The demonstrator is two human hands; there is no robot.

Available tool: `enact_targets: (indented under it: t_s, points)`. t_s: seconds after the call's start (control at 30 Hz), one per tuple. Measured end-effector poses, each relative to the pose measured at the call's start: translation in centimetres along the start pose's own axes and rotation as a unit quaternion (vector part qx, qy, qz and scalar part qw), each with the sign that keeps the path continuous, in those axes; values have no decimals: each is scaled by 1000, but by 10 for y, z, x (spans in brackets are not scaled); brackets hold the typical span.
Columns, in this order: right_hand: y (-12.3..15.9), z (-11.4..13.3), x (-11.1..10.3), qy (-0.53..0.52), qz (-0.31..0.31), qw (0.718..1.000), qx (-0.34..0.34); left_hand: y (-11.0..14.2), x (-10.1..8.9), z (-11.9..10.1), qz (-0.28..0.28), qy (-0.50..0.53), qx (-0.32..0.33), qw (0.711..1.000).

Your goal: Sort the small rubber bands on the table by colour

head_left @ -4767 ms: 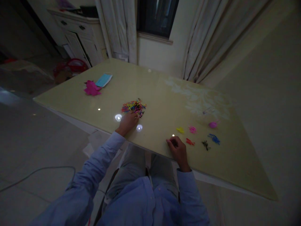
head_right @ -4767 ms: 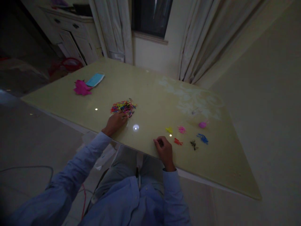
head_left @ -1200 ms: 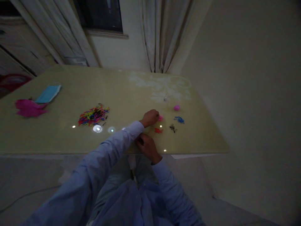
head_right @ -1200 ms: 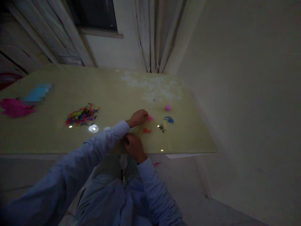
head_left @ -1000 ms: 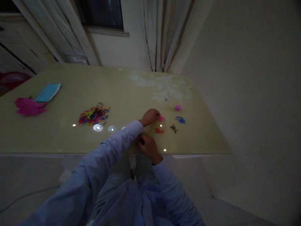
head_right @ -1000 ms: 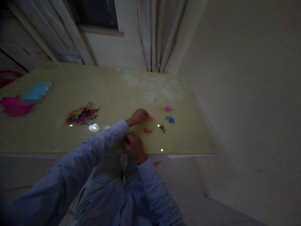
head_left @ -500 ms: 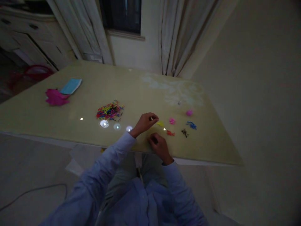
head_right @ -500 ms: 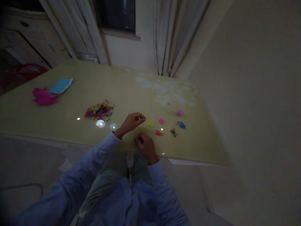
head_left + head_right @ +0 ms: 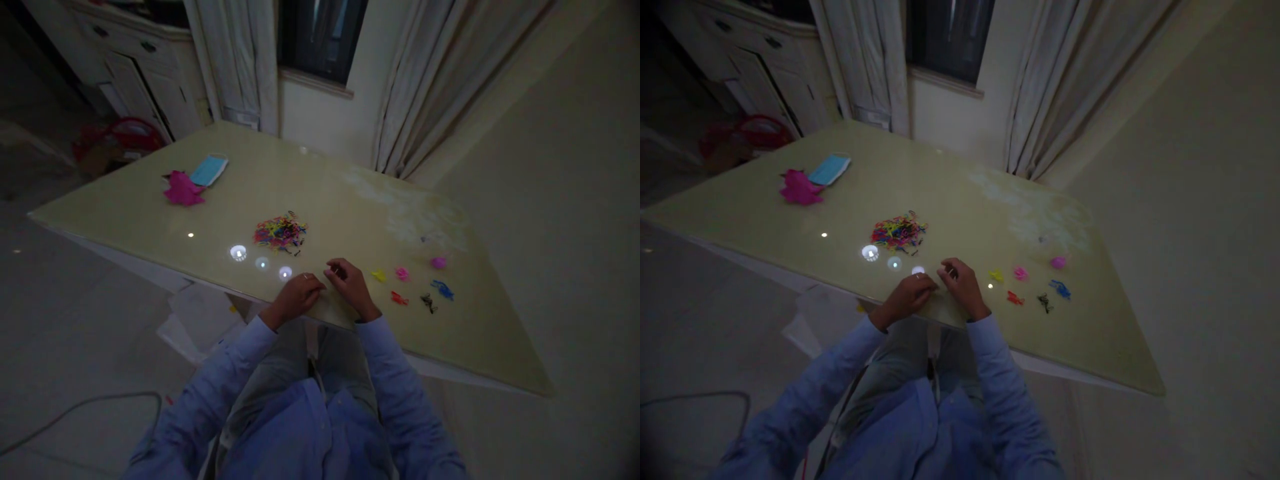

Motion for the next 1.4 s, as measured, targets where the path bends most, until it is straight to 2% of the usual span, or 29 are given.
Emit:
enact_targets:
  t_s: [0.1, 0.2, 0.33, 0.4, 0.53, 0.63, 0.77, 0.83, 0.93, 1.1, 1.23, 1.4]
  points:
    - [-34, -5, 18, 44, 52, 996, -53, 0, 5, -5, 2, -38, -12, 999]
    - [-62, -9, 34, 100, 106, 987, -70, 1, 10, -4, 0, -57, -29, 998]
    - [-86, -11, 50, 165, 180, 966, -79, 2, 12, -1, -4, -64, -40, 997]
    - [-92, -12, 55, 187, 197, 958, -88, 2, 12, -1, -6, -59, -35, 998]
    - [-96, -15, 60, 182, 191, 959, -108, 2, 12, -2, -12, -53, -32, 998]
    - [-96, -17, 58, 125, 139, 975, -118, 2, 11, -3, -8, -48, -39, 998]
    - [-100, -27, 49, 62, 23, 996, -52, 2, 10, -3, -11, -19, -37, 999]
    - [-104, -33, 45, 50, 6, 999, -6, 2, 10, -3, -15, -8, -33, 999]
    - [-110, -39, 44, 57, 31, 998, 12, 2, 10, -2, -22, -3, -33, 999]
    - [-120, -38, 46, 138, 105, 984, -42, 2, 9, -2, -29, 7, -31, 999]
    - [-125, -38, 46, 199, 163, 965, -59, 2, 8, -3, -27, 6, -38, 999]
    - [-130, -40, 44, 214, 201, 952, -87, 1, 7, -4, -22, 11, -39, 999]
Point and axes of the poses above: each hand's wrist, its own y-axis away from the middle knuckle, its own x-axis out of the palm, z = x × y, the point moved 1 cm from there along -y, towards the middle knuckle, and after that the axes turned 7 degrees about -x, right-handed, at the moved point
